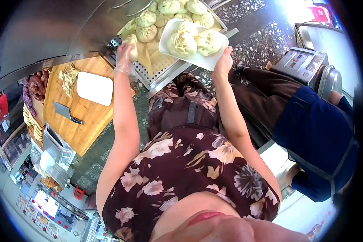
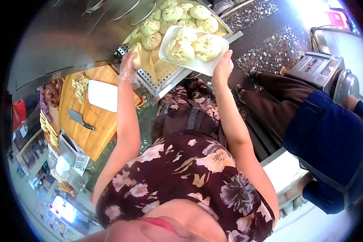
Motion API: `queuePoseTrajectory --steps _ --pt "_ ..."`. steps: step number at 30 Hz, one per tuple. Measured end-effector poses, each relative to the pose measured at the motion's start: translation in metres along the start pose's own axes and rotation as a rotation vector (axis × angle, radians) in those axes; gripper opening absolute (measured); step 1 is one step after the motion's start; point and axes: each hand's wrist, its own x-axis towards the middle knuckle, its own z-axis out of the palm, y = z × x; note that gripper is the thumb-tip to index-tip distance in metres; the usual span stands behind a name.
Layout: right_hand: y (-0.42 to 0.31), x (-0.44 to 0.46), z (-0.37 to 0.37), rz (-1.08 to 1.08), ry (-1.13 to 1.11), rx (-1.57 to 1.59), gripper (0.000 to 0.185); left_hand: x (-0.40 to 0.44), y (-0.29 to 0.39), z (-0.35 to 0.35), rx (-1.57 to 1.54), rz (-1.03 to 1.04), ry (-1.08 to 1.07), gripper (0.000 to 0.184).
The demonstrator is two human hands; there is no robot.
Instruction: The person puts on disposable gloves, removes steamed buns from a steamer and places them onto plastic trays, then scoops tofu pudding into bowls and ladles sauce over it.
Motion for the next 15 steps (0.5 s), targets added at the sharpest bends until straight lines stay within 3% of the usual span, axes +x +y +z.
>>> queuePoseTrajectory --steps 2,4,6,8,12,14,15 --pt "-0.002 0.000 0.002 0.000 -0.014 -0.001 0.048 -0.057 0.034 0.026 0.357 0.320 0.094 0.053" --pt "-0.004 -0.006 0.006 -0.029 -0.002 -0.047 0.054 -0.129 0.044 0.074 0.286 0.568 -0.079 0.050" --pt "-0.001 -0.010 0.009 0.012 -0.011 -0.054 0.054 -0.160 0.037 0.104 0.813 1.208 -0.101 0.048" --pt "0.005 -0.014 0.015 0.007 -0.040 0.013 0.053 -0.153 0.016 0.129 1.069 1.490 -0.312 0.043" --pt "-0.005 -0.033 0.017 0.063 -0.003 -0.126 0.051 -0.151 -0.001 0.144 1.192 1.497 -0.263 0.039" --pt "0.006 -0.030 0.012 0.010 -0.119 -0.271 0.052 -0.163 0.008 0.124 1.077 1.389 -0.491 0.037" --pt "0.004 -0.041 0.021 0.027 -0.184 -0.230 0.052 -0.172 0.010 0.110 1.073 1.335 -0.444 0.041"
